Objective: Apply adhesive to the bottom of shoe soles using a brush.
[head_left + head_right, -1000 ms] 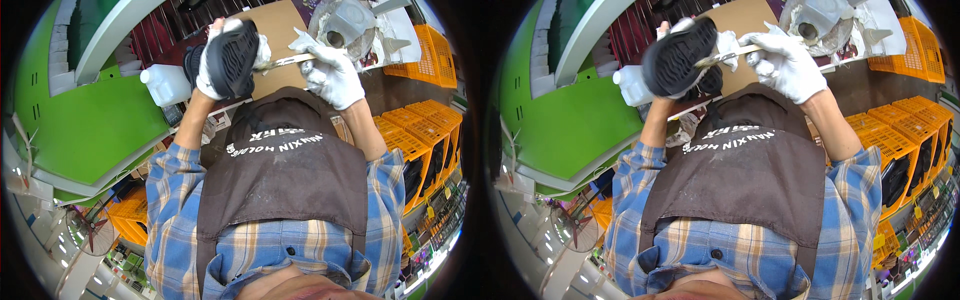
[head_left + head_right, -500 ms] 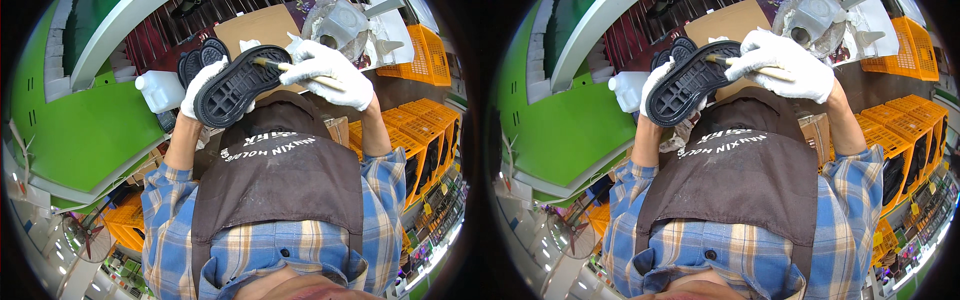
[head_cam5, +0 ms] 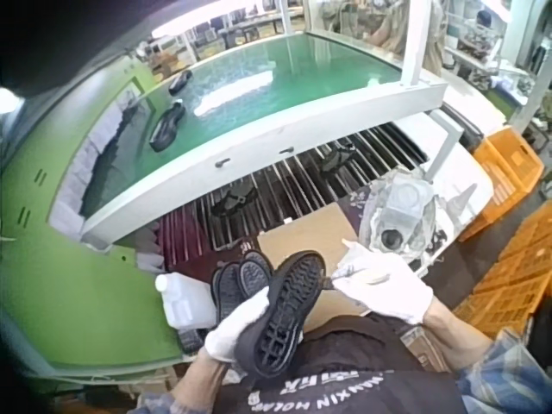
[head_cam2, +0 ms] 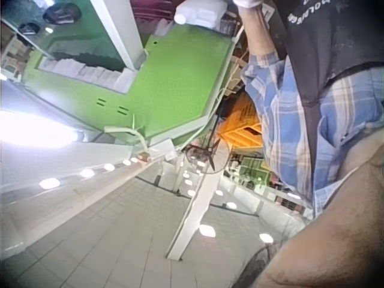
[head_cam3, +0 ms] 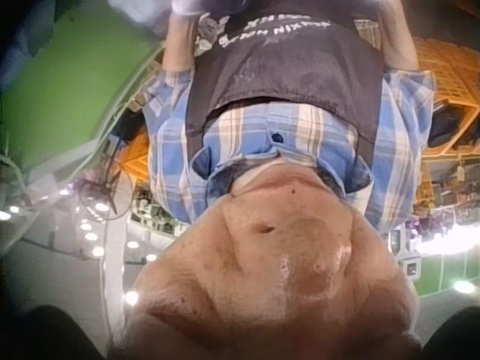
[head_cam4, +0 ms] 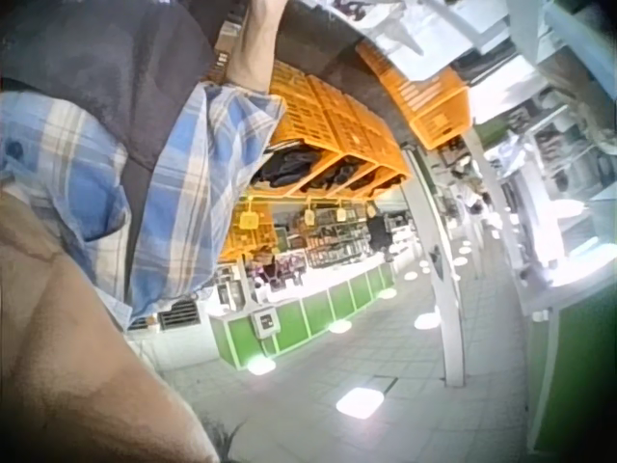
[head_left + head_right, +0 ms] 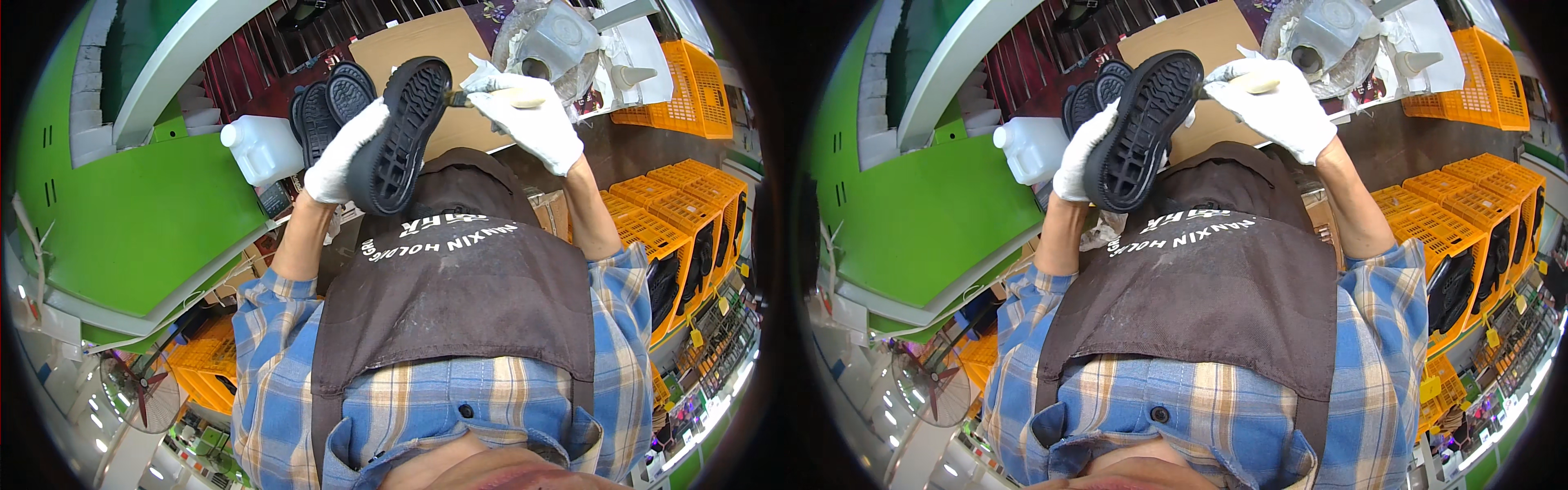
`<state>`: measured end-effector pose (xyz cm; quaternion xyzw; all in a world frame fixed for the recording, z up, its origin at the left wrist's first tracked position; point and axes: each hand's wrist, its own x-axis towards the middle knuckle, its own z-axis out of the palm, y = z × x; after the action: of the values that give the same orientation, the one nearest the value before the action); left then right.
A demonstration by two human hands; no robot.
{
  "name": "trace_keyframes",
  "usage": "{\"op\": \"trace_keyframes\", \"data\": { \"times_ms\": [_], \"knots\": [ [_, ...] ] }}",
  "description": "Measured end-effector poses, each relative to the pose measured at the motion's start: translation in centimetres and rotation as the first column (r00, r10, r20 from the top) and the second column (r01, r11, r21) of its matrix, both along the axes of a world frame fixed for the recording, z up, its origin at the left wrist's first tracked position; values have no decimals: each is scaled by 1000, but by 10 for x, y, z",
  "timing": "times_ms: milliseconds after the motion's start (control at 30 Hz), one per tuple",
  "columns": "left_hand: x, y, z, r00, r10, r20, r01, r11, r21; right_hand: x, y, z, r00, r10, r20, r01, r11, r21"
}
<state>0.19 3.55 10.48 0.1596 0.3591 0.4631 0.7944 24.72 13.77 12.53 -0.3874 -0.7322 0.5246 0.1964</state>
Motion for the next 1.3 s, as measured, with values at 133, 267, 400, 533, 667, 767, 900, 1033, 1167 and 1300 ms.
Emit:
{"op": "trace_keyframes", "data": {
  "times_ms": [133, 267, 400, 533, 667, 767, 900, 1033, 1167, 1300],
  "knots": [
    [1, 5, -8, 991, 41, 126, -36, 999, -39, -3, 5, -2, 973, 52, -224, -26, 993, 117],
    [10, 4, -13, 954, 128, 271, -120, 992, -46, -18, -11, 5, 984, 131, 121, -177, 664, 727],
    [-12, -1, -69, 852, 231, 470, -295, 953, 65, -35, -45, 30, 909, 395, -137, -283, 822, 494],
    [10, 2, -16, 945, 92, 313, -56, 991, -124, -24, -19, 11, 916, 207, -345, -208, 978, 33],
    [11, -1, -24, 891, -28, 453, 27, 1000, 8, -10, 3, -22, 934, -52, -354, 132, 969, 207],
    [21, -1, -26, 953, 120, 278, -103, 992, -74, -13, -8, -17, 997, 77, 32, -78, 738, 670],
    [20, 0, -27, 971, 223, -90, -210, 968, 134, -13, -14, 22, 959, 207, -194, -203, 978, 40],
    [24, 3, -24, 994, 112, -17, -108, 981, 161, -14, -8, 1, 987, 97, -127, -33, 900, 435],
    [21, 13, -21, 985, 138, 99, -157, 962, 221, -21, -34, 13, 917, 303, -261, -172, 887, 428],
    [19, 7, -27, 965, 203, 164, -210, 977, 27, -15, -12, 14, 886, 214, -412, -337, 907, -253]
  ]
}}
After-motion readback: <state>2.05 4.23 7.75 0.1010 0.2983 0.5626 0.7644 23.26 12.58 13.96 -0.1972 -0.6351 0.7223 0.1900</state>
